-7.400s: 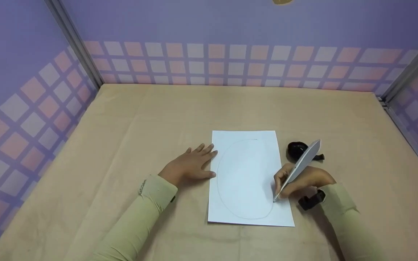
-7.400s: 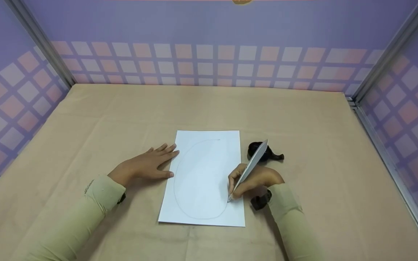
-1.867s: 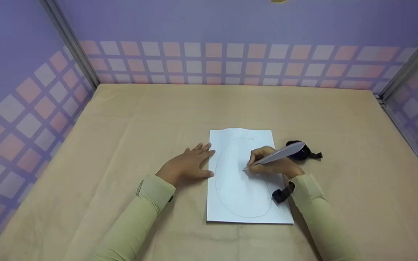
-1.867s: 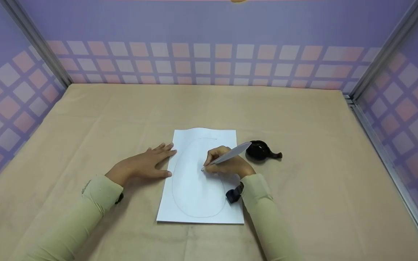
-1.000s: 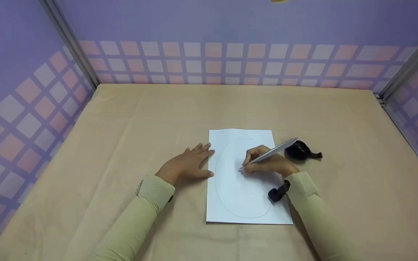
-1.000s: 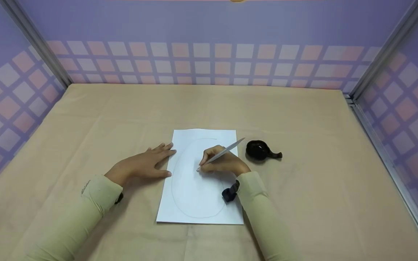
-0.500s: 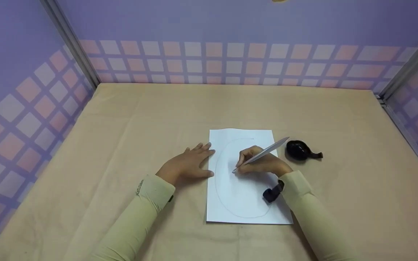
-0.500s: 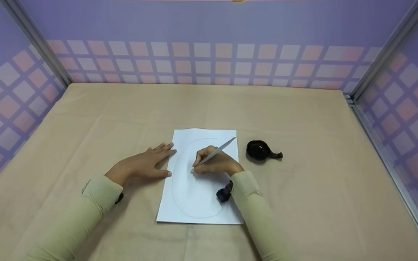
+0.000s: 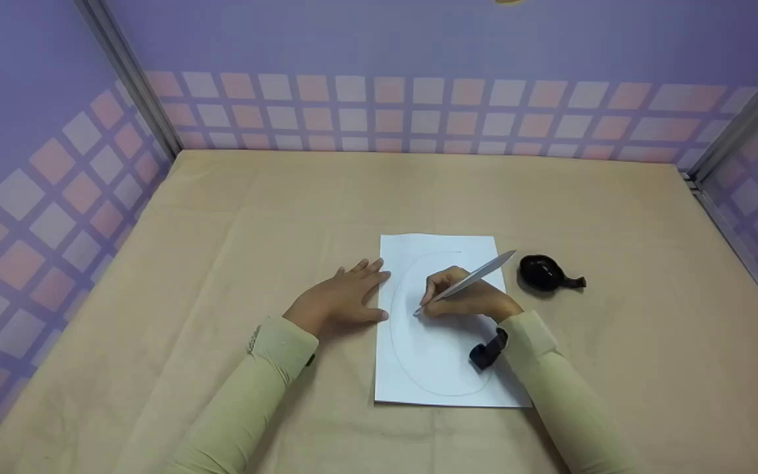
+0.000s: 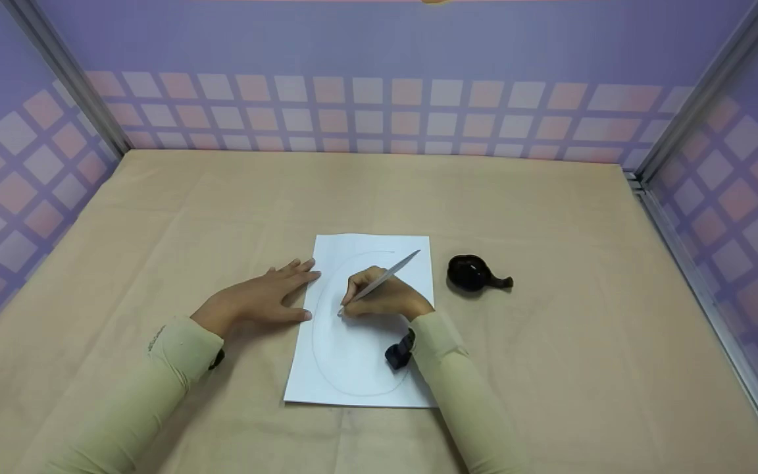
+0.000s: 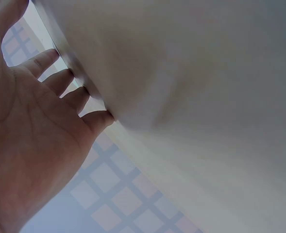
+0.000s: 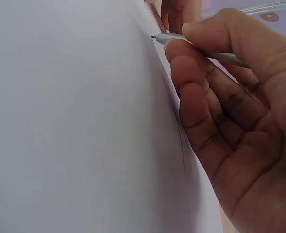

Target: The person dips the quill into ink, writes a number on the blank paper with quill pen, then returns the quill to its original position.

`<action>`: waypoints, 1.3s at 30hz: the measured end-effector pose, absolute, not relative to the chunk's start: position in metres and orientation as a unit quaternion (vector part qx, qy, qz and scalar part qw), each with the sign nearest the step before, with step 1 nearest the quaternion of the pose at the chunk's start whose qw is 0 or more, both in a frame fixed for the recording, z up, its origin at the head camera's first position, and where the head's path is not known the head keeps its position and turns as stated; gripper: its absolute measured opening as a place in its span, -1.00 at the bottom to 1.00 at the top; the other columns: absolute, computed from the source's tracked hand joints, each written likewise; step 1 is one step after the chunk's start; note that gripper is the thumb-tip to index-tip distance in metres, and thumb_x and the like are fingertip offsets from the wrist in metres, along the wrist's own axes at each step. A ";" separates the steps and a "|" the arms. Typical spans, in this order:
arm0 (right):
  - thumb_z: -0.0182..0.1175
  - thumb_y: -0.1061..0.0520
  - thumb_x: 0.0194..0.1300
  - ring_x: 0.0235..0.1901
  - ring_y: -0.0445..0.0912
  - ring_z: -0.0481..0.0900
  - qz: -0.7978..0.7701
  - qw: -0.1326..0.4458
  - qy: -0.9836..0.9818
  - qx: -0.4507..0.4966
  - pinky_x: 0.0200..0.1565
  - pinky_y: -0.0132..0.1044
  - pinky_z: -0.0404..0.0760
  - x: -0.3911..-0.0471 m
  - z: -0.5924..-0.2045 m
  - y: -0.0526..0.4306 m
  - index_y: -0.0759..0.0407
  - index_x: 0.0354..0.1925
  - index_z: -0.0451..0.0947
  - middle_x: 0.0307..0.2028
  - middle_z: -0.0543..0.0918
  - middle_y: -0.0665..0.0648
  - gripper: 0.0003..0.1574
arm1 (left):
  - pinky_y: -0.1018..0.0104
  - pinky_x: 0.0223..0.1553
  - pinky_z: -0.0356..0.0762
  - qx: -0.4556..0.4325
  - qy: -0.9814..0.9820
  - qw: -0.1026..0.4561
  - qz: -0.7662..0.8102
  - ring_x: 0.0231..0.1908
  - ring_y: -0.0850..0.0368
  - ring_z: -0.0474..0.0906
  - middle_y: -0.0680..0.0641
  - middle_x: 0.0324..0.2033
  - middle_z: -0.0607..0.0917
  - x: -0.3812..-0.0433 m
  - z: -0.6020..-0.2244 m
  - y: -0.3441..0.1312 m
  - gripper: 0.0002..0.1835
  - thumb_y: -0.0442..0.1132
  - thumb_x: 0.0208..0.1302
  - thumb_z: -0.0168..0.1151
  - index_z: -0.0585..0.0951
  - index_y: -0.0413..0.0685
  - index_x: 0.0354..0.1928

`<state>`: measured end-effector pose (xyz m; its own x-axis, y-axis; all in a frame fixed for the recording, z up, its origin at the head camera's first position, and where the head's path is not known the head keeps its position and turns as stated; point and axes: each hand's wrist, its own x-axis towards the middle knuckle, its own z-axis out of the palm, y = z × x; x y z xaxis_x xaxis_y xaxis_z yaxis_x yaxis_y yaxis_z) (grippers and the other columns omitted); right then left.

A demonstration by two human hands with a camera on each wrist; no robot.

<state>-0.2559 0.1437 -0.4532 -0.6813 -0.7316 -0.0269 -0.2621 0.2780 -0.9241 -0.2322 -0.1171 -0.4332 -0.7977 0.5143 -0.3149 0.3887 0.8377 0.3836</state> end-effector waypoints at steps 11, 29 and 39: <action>0.32 0.33 0.04 -0.49 -0.32 0.48 -0.515 0.229 0.749 -0.348 -0.37 -0.53 0.42 -0.255 -0.455 0.135 0.37 -0.44 0.61 -0.48 0.70 0.01 -0.91 | -0.07 0.48 -0.23 0.244 0.936 0.204 0.153 0.52 0.04 -0.26 0.02 0.53 -0.09 -0.232 -0.432 -0.117 -0.15 0.22 0.28 0.11 0.08 0.10 0.51; 0.28 0.36 0.08 -0.50 -0.34 0.47 -0.521 0.230 0.726 -0.385 -0.40 -0.54 0.39 -0.251 -0.452 0.132 0.43 -0.43 0.58 -0.47 0.70 0.11 -0.91 | -0.13 0.47 -0.22 0.242 0.937 0.203 0.149 0.52 0.00 -0.26 0.00 0.53 -0.09 -0.233 -0.434 -0.115 -0.14 0.23 0.26 0.13 0.10 0.09 0.50; 0.26 0.33 0.07 -0.51 -0.34 0.44 -0.512 0.223 0.730 -0.395 -0.40 -0.55 0.37 -0.250 -0.452 0.130 0.40 -0.44 0.59 -0.47 0.68 0.27 -0.91 | -0.14 0.47 -0.22 0.245 0.936 0.203 0.149 0.52 -0.03 -0.26 -0.01 0.53 -0.09 -0.233 -0.433 -0.116 -0.14 0.22 0.27 0.13 0.09 0.06 0.50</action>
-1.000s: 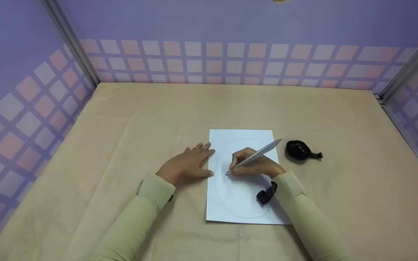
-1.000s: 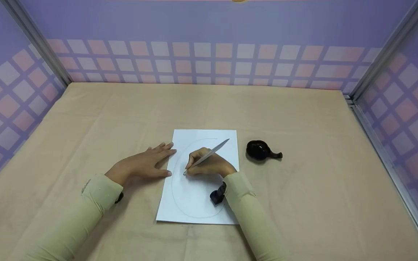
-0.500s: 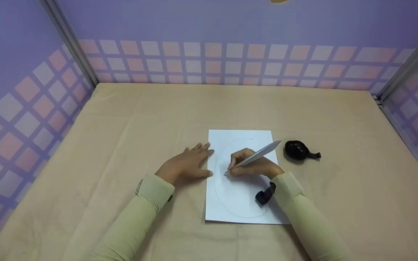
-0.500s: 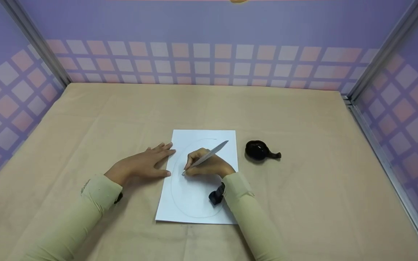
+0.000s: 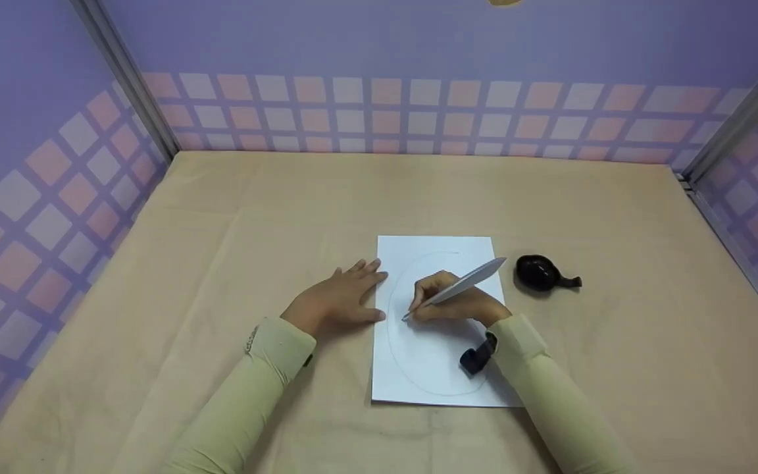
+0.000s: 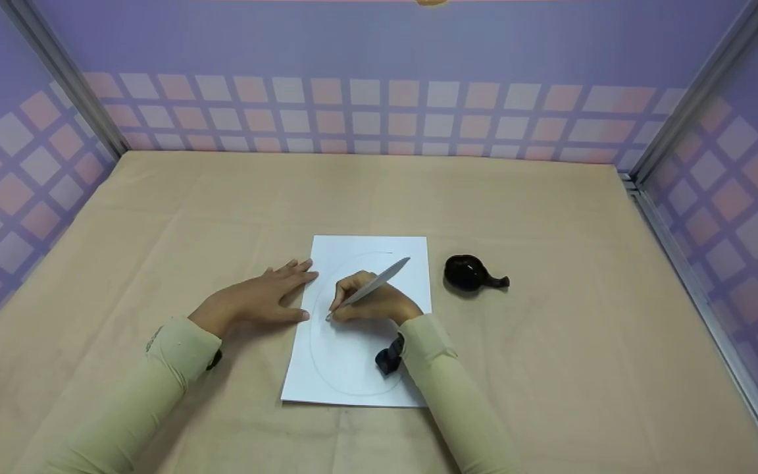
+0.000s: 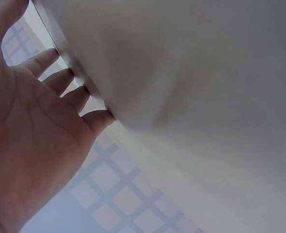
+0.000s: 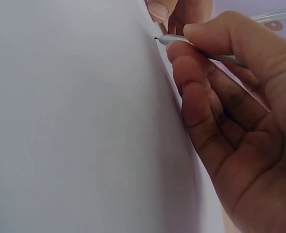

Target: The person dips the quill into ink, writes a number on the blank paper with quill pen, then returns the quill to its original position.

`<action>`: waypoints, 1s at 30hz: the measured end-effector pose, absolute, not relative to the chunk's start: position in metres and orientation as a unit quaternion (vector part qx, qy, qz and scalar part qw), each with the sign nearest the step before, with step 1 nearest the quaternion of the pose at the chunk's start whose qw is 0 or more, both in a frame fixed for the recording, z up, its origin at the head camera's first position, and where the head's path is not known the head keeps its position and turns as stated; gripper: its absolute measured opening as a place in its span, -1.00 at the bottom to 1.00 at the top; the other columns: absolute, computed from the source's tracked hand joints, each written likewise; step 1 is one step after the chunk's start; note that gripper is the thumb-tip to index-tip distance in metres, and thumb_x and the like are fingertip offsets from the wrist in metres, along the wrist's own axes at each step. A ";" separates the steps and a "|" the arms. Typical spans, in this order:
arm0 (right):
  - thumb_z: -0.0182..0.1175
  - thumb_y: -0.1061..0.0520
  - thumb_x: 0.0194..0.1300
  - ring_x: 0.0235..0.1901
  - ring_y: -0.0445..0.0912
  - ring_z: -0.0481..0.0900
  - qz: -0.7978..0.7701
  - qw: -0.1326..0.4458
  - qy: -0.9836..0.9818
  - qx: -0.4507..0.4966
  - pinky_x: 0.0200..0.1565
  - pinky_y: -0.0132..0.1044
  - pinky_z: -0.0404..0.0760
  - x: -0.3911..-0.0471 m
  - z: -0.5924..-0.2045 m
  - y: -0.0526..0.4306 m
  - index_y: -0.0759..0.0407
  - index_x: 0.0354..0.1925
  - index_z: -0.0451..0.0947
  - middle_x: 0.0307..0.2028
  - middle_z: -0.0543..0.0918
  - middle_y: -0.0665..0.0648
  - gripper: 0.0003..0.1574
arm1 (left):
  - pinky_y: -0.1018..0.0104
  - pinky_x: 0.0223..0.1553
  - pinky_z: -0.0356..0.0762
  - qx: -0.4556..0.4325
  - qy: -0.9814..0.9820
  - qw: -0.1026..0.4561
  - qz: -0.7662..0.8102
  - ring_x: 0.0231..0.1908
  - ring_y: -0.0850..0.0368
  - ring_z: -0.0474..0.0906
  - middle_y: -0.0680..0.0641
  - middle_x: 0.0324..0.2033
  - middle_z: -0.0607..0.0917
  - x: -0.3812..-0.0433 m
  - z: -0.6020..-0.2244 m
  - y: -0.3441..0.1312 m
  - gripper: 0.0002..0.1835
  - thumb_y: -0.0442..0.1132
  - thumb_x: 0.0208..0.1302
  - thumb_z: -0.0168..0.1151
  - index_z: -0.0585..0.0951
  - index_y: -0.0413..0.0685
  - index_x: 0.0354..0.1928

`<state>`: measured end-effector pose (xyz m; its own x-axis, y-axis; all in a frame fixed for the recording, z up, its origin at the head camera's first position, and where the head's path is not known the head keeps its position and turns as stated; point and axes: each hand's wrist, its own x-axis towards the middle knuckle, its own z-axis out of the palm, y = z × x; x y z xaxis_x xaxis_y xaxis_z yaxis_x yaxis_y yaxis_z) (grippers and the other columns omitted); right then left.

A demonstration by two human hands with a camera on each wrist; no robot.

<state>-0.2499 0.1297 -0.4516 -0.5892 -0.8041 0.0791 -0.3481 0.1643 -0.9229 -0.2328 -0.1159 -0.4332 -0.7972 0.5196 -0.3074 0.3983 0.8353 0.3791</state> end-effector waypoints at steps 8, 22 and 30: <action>0.28 0.31 0.04 -0.51 -0.35 0.43 -0.514 0.230 0.723 -0.401 -0.41 -0.56 0.36 -0.247 -0.452 0.124 0.39 -0.43 0.59 -0.51 0.67 0.02 -0.90 | -0.13 0.47 -0.22 0.247 0.936 0.196 0.154 0.52 -0.03 -0.24 -0.02 0.53 -0.07 -0.231 -0.434 -0.116 -0.15 0.21 0.27 0.13 0.11 0.06 0.50; 0.30 0.22 0.05 -0.50 -0.34 0.42 -0.509 0.256 0.723 -0.391 -0.39 -0.53 0.37 -0.247 -0.457 0.118 0.35 -0.42 0.62 -0.49 0.67 -0.02 -0.83 | -0.12 0.47 -0.22 0.245 0.936 0.203 0.149 0.52 0.00 -0.26 -0.01 0.53 -0.09 -0.233 -0.434 -0.116 -0.13 0.24 0.26 0.12 0.08 0.08 0.51; 0.30 0.27 0.07 -0.49 -0.36 0.42 -0.508 0.255 0.714 -0.408 -0.39 -0.55 0.35 -0.242 -0.453 0.115 0.37 -0.42 0.60 -0.49 0.64 -0.19 -0.87 | -0.10 0.48 -0.23 0.240 0.937 0.205 0.148 0.52 0.02 -0.27 0.01 0.53 -0.10 -0.234 -0.434 -0.116 -0.13 0.23 0.26 0.12 0.08 0.10 0.51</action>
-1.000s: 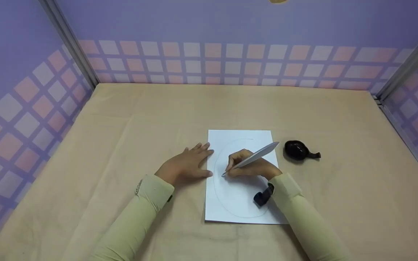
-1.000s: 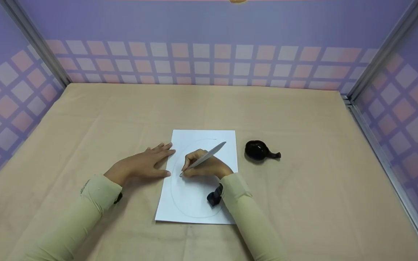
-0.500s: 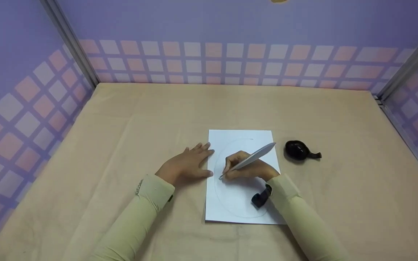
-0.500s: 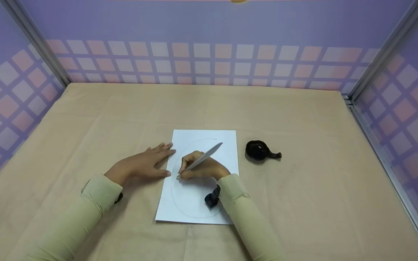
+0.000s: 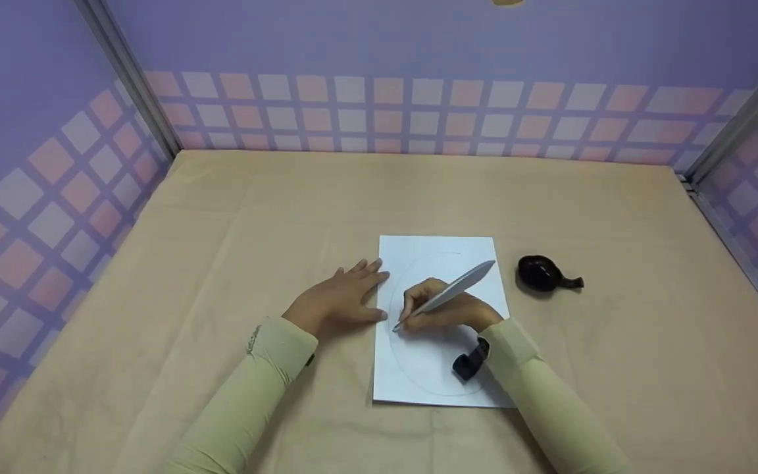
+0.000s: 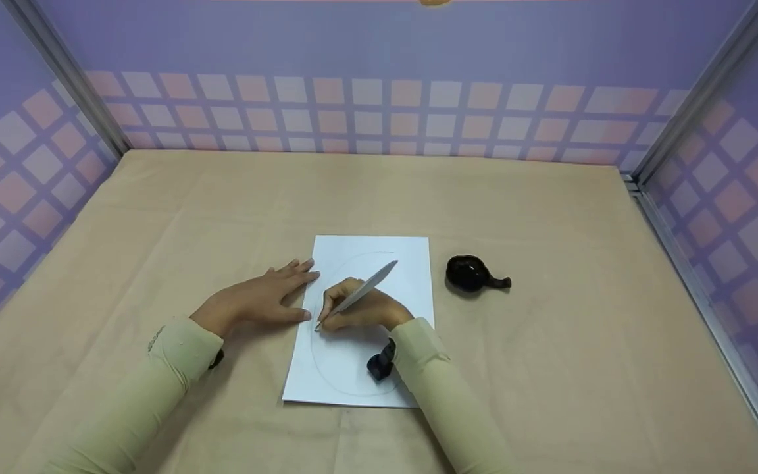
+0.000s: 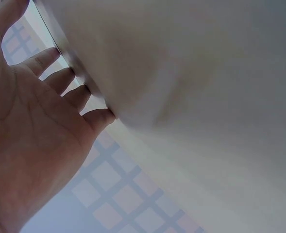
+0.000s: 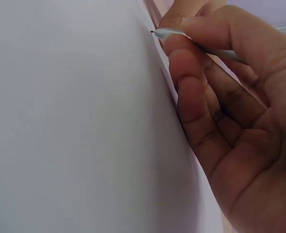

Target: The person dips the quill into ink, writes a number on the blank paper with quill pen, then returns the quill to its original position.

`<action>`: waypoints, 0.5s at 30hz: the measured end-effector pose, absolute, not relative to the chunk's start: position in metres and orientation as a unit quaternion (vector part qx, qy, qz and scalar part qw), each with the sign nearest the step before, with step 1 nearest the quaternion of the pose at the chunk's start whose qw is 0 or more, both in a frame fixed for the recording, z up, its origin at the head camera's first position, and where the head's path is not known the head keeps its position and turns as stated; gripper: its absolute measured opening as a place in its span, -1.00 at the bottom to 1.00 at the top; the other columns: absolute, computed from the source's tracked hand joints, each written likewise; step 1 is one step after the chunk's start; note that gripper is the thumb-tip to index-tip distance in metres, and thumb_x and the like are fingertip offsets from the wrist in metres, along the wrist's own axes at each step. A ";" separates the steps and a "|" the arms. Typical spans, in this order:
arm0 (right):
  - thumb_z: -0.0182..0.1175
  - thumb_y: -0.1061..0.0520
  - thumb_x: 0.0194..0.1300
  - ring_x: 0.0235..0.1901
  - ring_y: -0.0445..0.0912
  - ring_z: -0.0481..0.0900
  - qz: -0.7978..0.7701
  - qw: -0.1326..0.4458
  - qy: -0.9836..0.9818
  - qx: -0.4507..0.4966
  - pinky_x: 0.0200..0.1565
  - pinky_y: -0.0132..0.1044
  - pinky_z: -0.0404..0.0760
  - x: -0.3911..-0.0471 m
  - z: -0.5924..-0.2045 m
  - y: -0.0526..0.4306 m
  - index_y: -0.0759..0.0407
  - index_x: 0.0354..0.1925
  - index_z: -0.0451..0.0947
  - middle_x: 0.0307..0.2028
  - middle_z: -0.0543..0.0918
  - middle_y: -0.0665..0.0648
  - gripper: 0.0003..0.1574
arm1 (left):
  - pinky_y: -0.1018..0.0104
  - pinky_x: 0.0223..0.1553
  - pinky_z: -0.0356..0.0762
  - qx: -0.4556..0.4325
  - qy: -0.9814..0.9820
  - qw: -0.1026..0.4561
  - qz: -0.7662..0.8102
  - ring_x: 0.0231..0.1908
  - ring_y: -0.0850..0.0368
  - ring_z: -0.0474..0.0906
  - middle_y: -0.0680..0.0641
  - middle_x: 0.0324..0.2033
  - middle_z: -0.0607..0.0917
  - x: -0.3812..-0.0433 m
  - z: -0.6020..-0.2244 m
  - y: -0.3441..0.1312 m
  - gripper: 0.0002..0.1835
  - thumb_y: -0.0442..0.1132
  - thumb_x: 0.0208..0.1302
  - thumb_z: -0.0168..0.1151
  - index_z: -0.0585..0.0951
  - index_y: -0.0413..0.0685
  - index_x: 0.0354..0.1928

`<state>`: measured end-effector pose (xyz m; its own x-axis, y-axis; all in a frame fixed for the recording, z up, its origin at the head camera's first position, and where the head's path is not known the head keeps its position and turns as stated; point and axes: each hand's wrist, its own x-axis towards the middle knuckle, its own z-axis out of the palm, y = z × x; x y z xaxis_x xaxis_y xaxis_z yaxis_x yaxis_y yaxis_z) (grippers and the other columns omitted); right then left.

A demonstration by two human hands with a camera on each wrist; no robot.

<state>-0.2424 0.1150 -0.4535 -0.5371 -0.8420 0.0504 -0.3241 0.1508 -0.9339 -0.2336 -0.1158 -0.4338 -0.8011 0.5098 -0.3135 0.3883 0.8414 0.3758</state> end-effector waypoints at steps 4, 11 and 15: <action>0.28 0.31 0.04 -0.50 -0.35 0.42 -0.509 0.263 0.709 -0.410 -0.38 -0.55 0.36 -0.240 -0.453 0.112 0.31 -0.45 0.62 -0.50 0.65 -0.17 -0.96 | -0.10 0.48 -0.23 0.238 0.938 0.204 0.149 0.52 0.01 -0.27 0.01 0.53 -0.09 -0.233 -0.434 -0.115 -0.14 0.22 0.26 0.13 0.10 0.09 0.50; 0.26 0.36 0.01 -0.52 -0.35 0.41 -0.508 0.270 0.713 -0.401 -0.40 -0.55 0.35 -0.240 -0.455 0.110 0.15 -0.49 0.64 -0.52 0.65 -0.13 -0.87 | -0.08 0.48 -0.24 0.237 0.939 0.203 0.147 0.52 0.02 -0.26 0.01 0.53 -0.09 -0.233 -0.435 -0.115 -0.15 0.21 0.26 0.12 0.10 0.10 0.50; 0.24 0.37 0.01 -0.52 -0.34 0.42 -0.516 0.282 0.701 -0.404 -0.41 -0.55 0.36 -0.240 -0.455 0.110 0.14 -0.49 0.64 -0.51 0.66 -0.09 -0.84 | -0.09 0.48 -0.25 0.239 0.938 0.203 0.145 0.52 0.01 -0.26 0.00 0.53 -0.09 -0.233 -0.434 -0.115 -0.15 0.21 0.26 0.12 0.09 0.10 0.51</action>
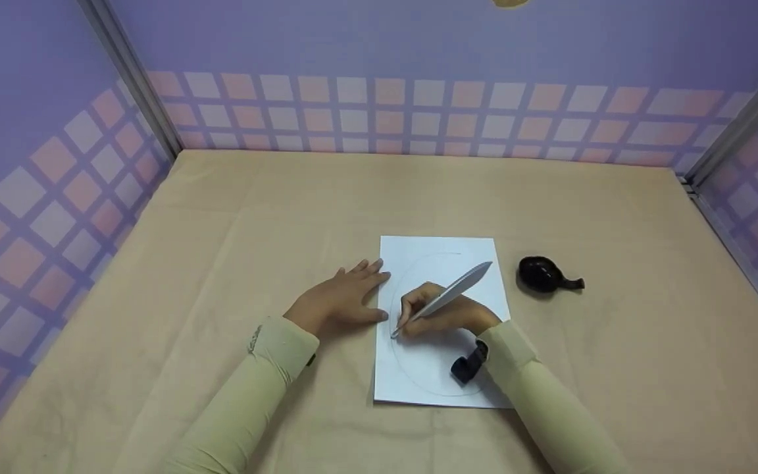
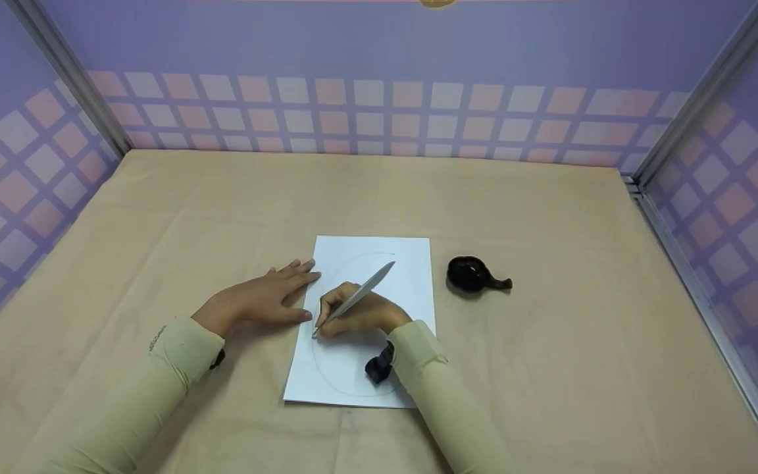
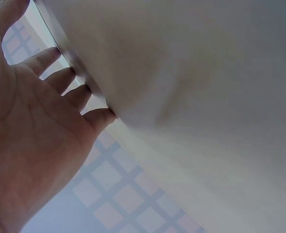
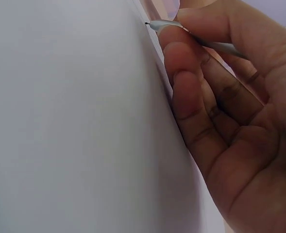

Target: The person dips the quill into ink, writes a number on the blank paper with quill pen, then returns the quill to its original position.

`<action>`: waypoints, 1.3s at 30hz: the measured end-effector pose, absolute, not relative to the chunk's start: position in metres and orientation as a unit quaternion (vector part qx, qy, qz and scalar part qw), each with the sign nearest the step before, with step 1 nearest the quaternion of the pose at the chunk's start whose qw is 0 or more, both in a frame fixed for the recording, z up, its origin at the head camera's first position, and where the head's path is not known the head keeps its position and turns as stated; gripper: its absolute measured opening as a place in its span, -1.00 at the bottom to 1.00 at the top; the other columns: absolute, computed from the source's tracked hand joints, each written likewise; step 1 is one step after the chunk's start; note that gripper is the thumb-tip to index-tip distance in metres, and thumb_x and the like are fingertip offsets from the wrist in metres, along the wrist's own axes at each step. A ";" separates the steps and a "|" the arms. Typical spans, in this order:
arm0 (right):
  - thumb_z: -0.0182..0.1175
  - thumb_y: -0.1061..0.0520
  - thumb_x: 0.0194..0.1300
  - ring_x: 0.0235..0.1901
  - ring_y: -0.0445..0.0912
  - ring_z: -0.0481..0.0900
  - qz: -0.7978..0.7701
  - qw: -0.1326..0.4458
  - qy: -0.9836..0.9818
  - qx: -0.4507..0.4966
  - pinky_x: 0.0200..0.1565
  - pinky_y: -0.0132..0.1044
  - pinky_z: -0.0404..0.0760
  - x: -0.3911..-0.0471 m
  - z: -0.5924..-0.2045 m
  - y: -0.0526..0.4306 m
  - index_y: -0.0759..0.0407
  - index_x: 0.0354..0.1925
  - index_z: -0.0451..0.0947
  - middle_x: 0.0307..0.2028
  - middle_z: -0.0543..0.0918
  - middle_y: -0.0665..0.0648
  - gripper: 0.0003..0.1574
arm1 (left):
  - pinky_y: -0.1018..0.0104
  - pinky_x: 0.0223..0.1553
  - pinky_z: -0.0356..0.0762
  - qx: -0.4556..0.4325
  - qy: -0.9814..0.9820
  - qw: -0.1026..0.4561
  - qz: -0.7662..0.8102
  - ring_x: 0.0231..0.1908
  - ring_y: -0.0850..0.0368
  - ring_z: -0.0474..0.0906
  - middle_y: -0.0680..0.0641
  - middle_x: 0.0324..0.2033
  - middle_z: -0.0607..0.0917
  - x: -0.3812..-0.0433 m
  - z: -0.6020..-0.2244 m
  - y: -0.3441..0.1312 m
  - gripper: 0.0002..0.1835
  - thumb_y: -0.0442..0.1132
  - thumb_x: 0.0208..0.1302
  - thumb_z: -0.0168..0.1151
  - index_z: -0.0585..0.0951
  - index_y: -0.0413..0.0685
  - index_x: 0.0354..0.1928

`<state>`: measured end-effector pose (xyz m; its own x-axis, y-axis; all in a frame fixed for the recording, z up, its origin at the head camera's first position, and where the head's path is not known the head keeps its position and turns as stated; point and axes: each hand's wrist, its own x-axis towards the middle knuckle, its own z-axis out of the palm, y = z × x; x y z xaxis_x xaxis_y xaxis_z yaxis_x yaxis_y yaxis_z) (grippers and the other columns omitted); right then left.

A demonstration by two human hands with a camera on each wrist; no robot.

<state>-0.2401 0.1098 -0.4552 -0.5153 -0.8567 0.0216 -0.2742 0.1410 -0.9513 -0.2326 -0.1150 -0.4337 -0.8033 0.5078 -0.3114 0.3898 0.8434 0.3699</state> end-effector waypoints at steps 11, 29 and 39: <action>0.22 0.38 0.00 -0.53 -0.34 0.41 -0.520 0.284 0.696 -0.406 -0.42 -0.54 0.35 -0.239 -0.456 0.109 0.07 -0.50 0.64 -0.52 0.64 -0.15 -0.78 | -0.11 0.47 -0.22 0.243 0.939 0.201 0.138 0.52 0.00 -0.25 -0.01 0.53 -0.09 -0.233 -0.434 -0.115 -0.14 0.22 0.26 0.11 0.08 0.10 0.51; 0.19 0.43 0.05 -0.50 -0.37 0.42 -0.495 0.260 0.693 -0.455 -0.40 -0.57 0.37 -0.235 -0.447 0.109 0.45 -0.42 0.59 -0.44 0.65 0.43 -0.94 | -0.06 0.49 -0.23 0.242 0.940 0.199 0.137 0.52 0.02 -0.27 0.02 0.53 -0.10 -0.230 -0.432 -0.115 -0.15 0.21 0.27 0.10 0.07 0.11 0.51; 0.27 0.37 0.11 -0.46 -0.35 0.45 -0.498 0.250 0.701 -0.445 -0.36 -0.56 0.40 -0.242 -0.442 0.122 0.43 -0.37 0.59 -0.45 0.67 0.16 -0.92 | -0.09 0.48 -0.23 0.245 0.938 0.202 0.138 0.52 0.02 -0.28 0.02 0.53 -0.12 -0.229 -0.429 -0.115 -0.15 0.21 0.30 0.08 0.04 0.10 0.52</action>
